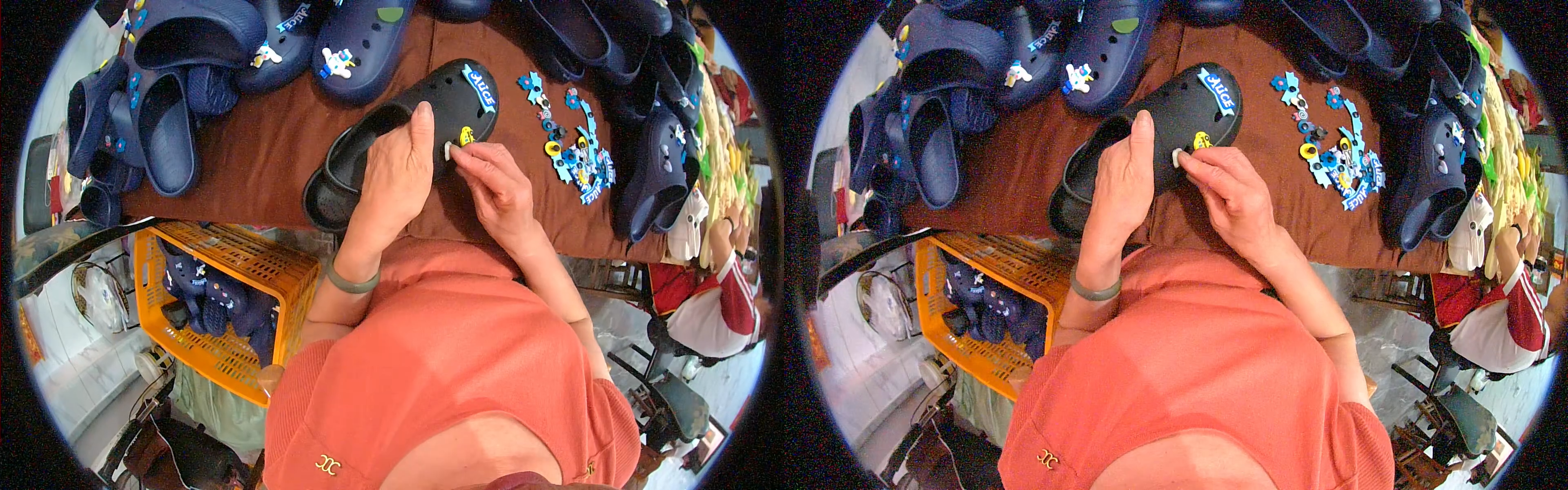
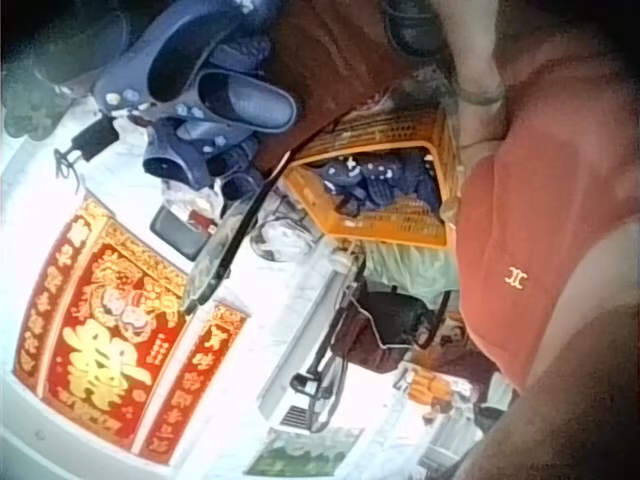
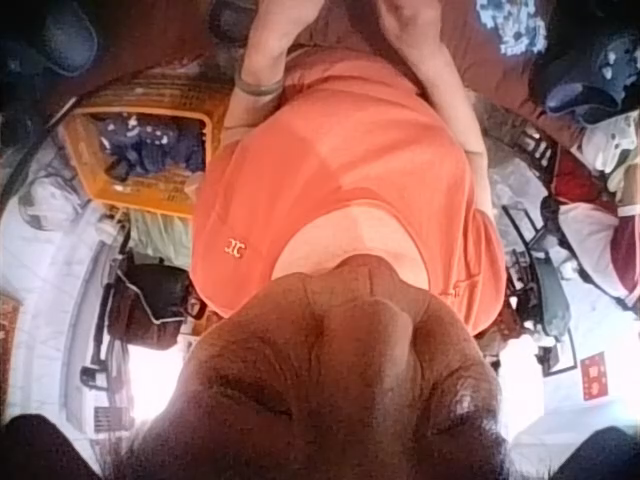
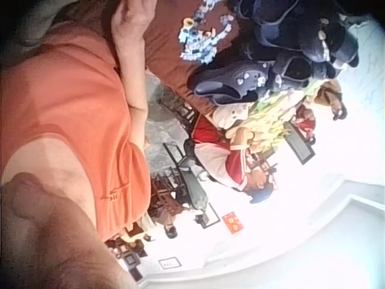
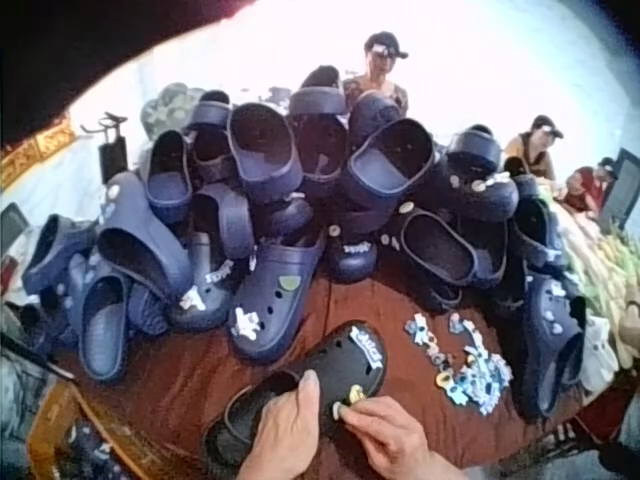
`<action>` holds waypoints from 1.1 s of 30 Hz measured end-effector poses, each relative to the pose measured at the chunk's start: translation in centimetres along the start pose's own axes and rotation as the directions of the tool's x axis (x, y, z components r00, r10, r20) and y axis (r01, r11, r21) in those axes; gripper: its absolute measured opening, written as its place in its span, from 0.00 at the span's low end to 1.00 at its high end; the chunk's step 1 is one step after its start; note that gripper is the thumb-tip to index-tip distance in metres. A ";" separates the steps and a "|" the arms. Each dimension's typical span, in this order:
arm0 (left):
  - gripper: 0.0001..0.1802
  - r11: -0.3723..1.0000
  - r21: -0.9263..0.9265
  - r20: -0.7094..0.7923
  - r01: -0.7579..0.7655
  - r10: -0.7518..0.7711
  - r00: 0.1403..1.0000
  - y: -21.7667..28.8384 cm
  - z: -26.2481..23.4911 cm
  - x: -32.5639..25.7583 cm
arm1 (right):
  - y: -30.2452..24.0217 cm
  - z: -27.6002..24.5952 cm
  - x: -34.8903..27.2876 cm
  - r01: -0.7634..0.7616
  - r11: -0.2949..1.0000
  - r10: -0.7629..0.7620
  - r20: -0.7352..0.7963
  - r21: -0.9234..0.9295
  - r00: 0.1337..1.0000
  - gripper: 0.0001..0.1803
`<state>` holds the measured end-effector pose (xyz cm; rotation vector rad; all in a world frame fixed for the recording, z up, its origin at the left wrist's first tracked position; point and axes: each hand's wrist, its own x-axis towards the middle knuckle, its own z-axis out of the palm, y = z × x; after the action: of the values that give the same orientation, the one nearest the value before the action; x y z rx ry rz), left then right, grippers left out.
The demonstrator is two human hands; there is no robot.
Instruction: Attaching decorative charms into the holes of clog-style shoes.
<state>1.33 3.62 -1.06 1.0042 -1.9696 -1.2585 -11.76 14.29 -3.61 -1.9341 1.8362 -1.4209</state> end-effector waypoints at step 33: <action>0.20 0.995 0.070 0.348 0.075 -0.095 0.933 -1.0 -2.5 -2.3 | 5.0 -12.2 -3.6 -0.292 0.744 0.222 -0.191 -0.601 0.956 0.07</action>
<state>4.78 4.09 -1.19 0.9510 -2.2604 -1.5253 -22.91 21.99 -1.95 -1.7299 2.7711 -0.8988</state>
